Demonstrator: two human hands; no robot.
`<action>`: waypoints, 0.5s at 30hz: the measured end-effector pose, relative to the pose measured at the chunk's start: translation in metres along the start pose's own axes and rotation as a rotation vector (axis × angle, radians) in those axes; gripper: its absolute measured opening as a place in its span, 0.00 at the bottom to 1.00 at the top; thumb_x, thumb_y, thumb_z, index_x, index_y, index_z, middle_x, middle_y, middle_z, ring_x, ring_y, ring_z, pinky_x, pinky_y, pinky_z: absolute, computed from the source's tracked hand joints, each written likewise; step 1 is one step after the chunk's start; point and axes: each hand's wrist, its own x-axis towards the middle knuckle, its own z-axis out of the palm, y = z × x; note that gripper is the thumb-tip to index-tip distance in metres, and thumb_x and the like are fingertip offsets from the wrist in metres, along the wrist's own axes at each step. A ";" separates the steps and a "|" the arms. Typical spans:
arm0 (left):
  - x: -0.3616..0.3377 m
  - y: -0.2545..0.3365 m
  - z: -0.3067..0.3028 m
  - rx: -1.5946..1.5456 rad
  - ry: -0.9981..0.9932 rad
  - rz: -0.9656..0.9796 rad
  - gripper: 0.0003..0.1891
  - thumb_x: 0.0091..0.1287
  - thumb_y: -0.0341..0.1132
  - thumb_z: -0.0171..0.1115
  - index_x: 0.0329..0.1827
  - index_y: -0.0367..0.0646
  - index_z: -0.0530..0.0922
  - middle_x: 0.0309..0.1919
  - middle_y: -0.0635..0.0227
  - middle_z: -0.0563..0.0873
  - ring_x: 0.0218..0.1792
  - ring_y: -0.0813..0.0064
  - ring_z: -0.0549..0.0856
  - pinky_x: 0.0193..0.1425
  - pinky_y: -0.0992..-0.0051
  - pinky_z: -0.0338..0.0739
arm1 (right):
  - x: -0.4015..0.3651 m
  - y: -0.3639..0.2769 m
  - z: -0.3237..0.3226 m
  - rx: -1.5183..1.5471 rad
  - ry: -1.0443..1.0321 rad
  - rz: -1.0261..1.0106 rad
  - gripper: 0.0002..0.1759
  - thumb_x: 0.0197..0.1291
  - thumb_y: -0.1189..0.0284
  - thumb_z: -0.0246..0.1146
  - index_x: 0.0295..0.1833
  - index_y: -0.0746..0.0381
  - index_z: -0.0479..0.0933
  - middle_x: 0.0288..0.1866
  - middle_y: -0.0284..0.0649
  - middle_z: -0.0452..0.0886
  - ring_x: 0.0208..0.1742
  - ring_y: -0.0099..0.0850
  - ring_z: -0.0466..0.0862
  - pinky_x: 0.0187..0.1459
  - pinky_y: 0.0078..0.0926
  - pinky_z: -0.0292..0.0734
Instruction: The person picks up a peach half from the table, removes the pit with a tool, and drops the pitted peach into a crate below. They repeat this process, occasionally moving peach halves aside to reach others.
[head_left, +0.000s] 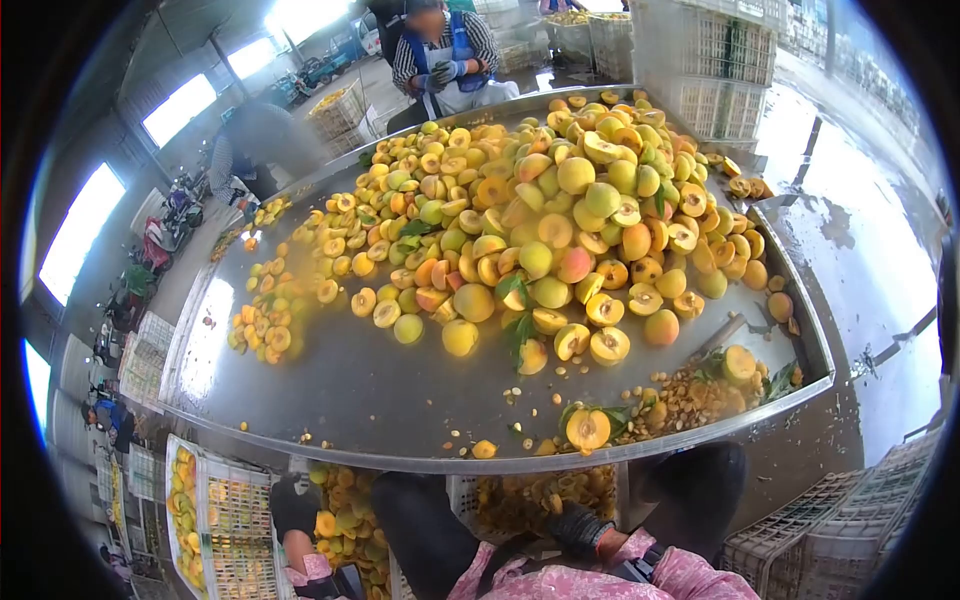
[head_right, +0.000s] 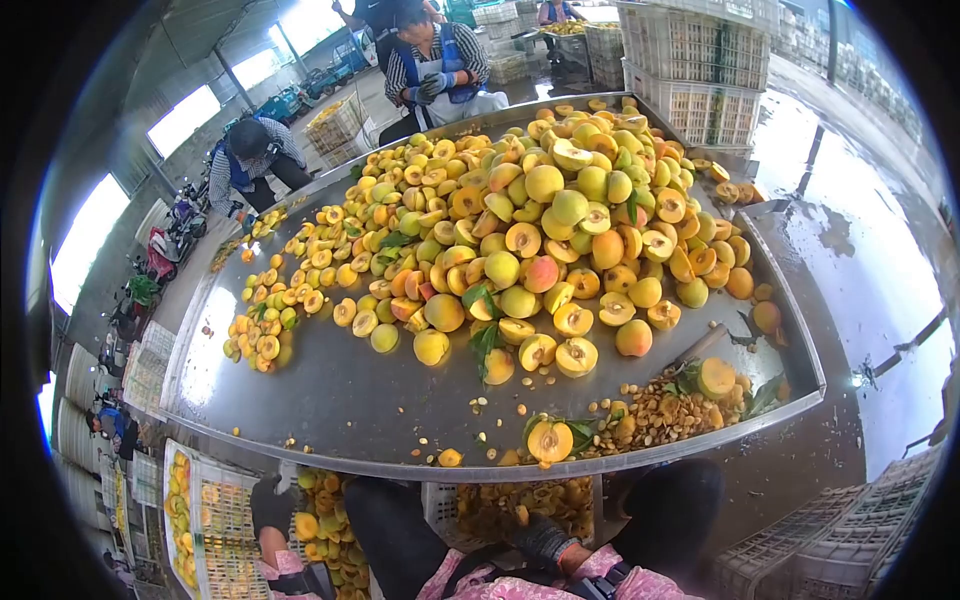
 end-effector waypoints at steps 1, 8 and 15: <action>0.004 0.006 0.005 -0.127 -0.035 -0.021 0.16 0.52 0.39 0.64 0.41 0.39 0.80 0.36 0.54 0.82 0.39 0.55 0.81 0.46 0.63 0.73 | -0.001 -0.002 -0.002 -0.090 -0.014 -0.060 0.13 0.50 0.74 0.52 0.39 0.66 0.79 0.34 0.54 0.79 0.36 0.51 0.80 0.38 0.41 0.76; 0.113 0.197 0.064 -0.685 -0.197 0.122 0.17 0.55 0.36 0.63 0.46 0.38 0.79 0.37 0.57 0.84 0.38 0.65 0.84 0.43 0.70 0.76 | 0.006 0.031 0.021 -0.280 0.007 0.016 0.14 0.48 0.72 0.55 0.40 0.64 0.79 0.33 0.52 0.80 0.39 0.48 0.81 0.40 0.40 0.76; 0.127 0.345 0.107 -0.587 -0.183 0.092 0.26 0.46 0.47 0.64 0.42 0.34 0.77 0.37 0.42 0.81 0.43 0.45 0.80 0.46 0.57 0.75 | 0.006 -0.006 -0.014 0.294 0.123 0.344 0.23 0.55 0.58 0.56 0.49 0.64 0.74 0.44 0.53 0.80 0.46 0.51 0.79 0.44 0.42 0.74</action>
